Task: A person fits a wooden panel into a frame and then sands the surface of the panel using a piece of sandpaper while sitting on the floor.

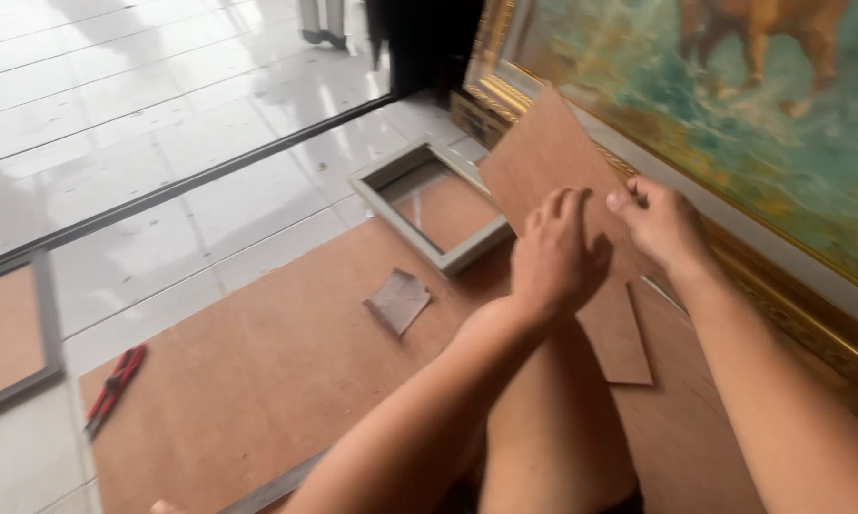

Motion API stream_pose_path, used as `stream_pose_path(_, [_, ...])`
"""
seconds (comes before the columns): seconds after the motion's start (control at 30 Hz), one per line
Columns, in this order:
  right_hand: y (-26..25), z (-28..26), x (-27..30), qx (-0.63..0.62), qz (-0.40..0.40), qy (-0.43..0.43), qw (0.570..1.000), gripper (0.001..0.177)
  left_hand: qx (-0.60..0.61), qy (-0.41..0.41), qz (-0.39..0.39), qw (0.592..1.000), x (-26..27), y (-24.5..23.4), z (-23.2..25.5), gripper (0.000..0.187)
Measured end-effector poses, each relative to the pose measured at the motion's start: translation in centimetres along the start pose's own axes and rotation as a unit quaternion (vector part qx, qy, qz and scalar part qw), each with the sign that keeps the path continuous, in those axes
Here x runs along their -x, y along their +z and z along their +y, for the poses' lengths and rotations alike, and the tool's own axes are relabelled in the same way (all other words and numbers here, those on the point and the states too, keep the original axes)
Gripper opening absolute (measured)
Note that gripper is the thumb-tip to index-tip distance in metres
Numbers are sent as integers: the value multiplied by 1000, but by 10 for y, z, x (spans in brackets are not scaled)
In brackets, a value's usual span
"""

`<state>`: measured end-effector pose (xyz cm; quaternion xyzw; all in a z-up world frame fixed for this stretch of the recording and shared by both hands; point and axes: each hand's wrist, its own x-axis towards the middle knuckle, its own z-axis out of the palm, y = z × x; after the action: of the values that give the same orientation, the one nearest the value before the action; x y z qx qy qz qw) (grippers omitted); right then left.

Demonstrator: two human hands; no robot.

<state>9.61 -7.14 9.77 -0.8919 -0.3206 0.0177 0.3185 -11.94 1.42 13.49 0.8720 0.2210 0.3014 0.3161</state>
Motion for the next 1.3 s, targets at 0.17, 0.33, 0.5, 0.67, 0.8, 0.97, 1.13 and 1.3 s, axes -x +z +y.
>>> stream_pose_path(0.17, [29, -175, 10, -83, -23, -67, 994, 36, -44, -75, 235, 968, 58, -126, -146, 84])
stream_pose_path(0.33, [125, -292, 34, -128, -118, -115, 978, 37, 262, -438, 245, 824, 155, -270, -182, 144])
stream_pose_path(0.5, [207, -349, 92, -282, -308, -54, 907, 30, 544, -420, 226, 691, 220, -270, -267, 72])
stream_pose_path(0.67, [282, -288, 74, -131, -288, -26, 948, 45, 563, -402, 348, 632, 224, -199, -363, 49])
stream_pose_path(0.8, [325, -220, 68, 94, -280, -107, 949, 70, 508, -453, 416, 603, 219, -163, -411, 35])
stream_pose_path(0.97, [314, -220, 111, 105, -304, -79, 944, 77, 450, -497, 430, 605, 212, -171, -405, 70])
stream_pose_path(1.13, [341, -202, 116, 119, -307, -88, 940, 62, 452, -531, 404, 592, 223, -165, -390, 84])
stream_pose_path(1.3, [381, -205, 104, -9, -275, -75, 958, 15, 388, -616, 250, 638, 223, -156, -360, 56])
